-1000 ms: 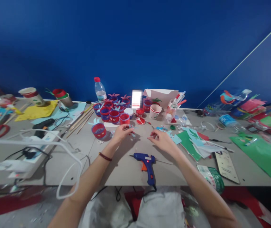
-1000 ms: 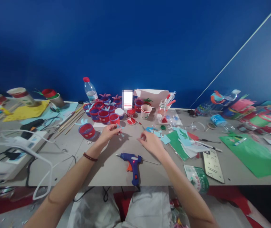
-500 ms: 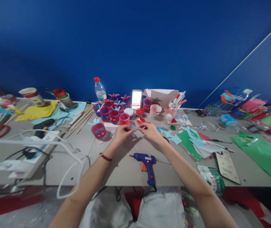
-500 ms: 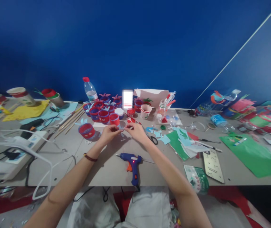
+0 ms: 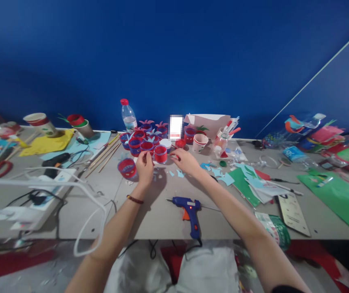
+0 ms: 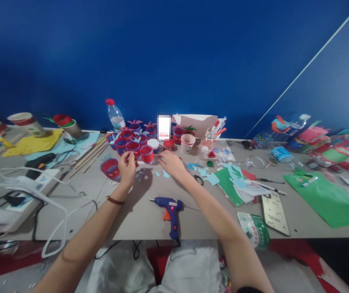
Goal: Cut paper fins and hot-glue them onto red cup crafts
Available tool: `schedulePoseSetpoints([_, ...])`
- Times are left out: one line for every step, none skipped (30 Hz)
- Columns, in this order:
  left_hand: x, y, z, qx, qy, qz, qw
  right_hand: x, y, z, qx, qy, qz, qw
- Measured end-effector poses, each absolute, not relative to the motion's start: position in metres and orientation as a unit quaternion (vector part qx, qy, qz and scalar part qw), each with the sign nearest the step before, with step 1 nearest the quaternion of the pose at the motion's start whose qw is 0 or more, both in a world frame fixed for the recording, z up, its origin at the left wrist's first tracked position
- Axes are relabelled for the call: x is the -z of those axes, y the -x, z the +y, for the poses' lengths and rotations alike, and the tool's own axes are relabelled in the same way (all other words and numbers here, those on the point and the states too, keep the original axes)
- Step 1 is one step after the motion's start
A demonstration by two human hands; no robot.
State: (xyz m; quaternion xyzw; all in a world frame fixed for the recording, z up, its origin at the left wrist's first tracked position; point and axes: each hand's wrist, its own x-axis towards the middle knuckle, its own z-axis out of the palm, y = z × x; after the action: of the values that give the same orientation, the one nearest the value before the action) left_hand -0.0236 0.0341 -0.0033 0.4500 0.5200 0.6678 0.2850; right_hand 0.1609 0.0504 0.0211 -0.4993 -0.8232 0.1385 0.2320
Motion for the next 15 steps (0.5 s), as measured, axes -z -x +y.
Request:
schedulePoseSetpoints([0.003, 0.025, 0.035, -0.671, -0.448, 0.521, 0.278, -0.025, -0.153, 0.057, -0.139, 0.480, -0.832, 0.242])
schedulePoseSetpoints([0.003, 0.025, 0.036, -0.674, -0.445, 0.524, 0.271, -0.028, -0.146, 0.062, -0.141, 0.466, -0.838, 0.247])
schedulePoseSetpoints([0.003, 0.026, 0.036, -0.677, -0.441, 0.526, 0.266, -0.032, -0.139, 0.066, -0.144, 0.456, -0.843, 0.247])
schedulePoseSetpoints([0.003, 0.027, 0.037, -0.679, -0.438, 0.528, 0.263, -0.035, -0.133, 0.070, -0.145, 0.453, -0.845, 0.244])
schedulePoseSetpoints([0.004, 0.028, 0.037, -0.680, -0.435, 0.529, 0.262, -0.038, -0.127, 0.072, -0.143, 0.455, -0.846, 0.238])
schedulePoseSetpoints([0.004, 0.028, 0.038, -0.680, -0.434, 0.529, 0.263, -0.040, -0.122, 0.074, -0.140, 0.462, -0.845, 0.232])
schedulePoseSetpoints([0.004, 0.028, 0.038, -0.679, -0.435, 0.529, 0.264, -0.042, -0.118, 0.074, -0.135, 0.472, -0.842, 0.225])
schedulePoseSetpoints([0.005, 0.028, 0.039, -0.678, -0.436, 0.528, 0.266, -0.043, -0.115, 0.074, -0.132, 0.482, -0.839, 0.217])
schedulePoseSetpoints([0.006, 0.028, 0.039, -0.677, -0.437, 0.527, 0.268, -0.045, -0.113, 0.074, -0.131, 0.491, -0.836, 0.208])
schedulePoseSetpoints([0.006, 0.028, 0.039, -0.677, -0.438, 0.526, 0.268, -0.046, -0.112, 0.074, -0.132, 0.497, -0.833, 0.201])
schedulePoseSetpoints([0.006, 0.028, 0.039, -0.677, -0.440, 0.525, 0.268, -0.048, -0.112, 0.073, -0.138, 0.501, -0.832, 0.195])
schedulePoseSetpoints([0.006, 0.028, 0.039, -0.677, -0.443, 0.524, 0.265, -0.049, -0.112, 0.072, -0.145, 0.501, -0.831, 0.193])
schedulePoseSetpoints([0.005, 0.028, 0.038, -0.676, -0.450, 0.524, 0.259, -0.051, -0.113, 0.070, -0.154, 0.497, -0.831, 0.196])
schedulePoseSetpoints([0.003, 0.028, 0.037, -0.673, -0.460, 0.523, 0.249, -0.053, -0.115, 0.069, -0.161, 0.491, -0.831, 0.207])
schedulePoseSetpoints([0.002, 0.027, 0.036, -0.669, -0.472, 0.522, 0.237, -0.054, -0.118, 0.067, -0.170, 0.484, -0.828, 0.225])
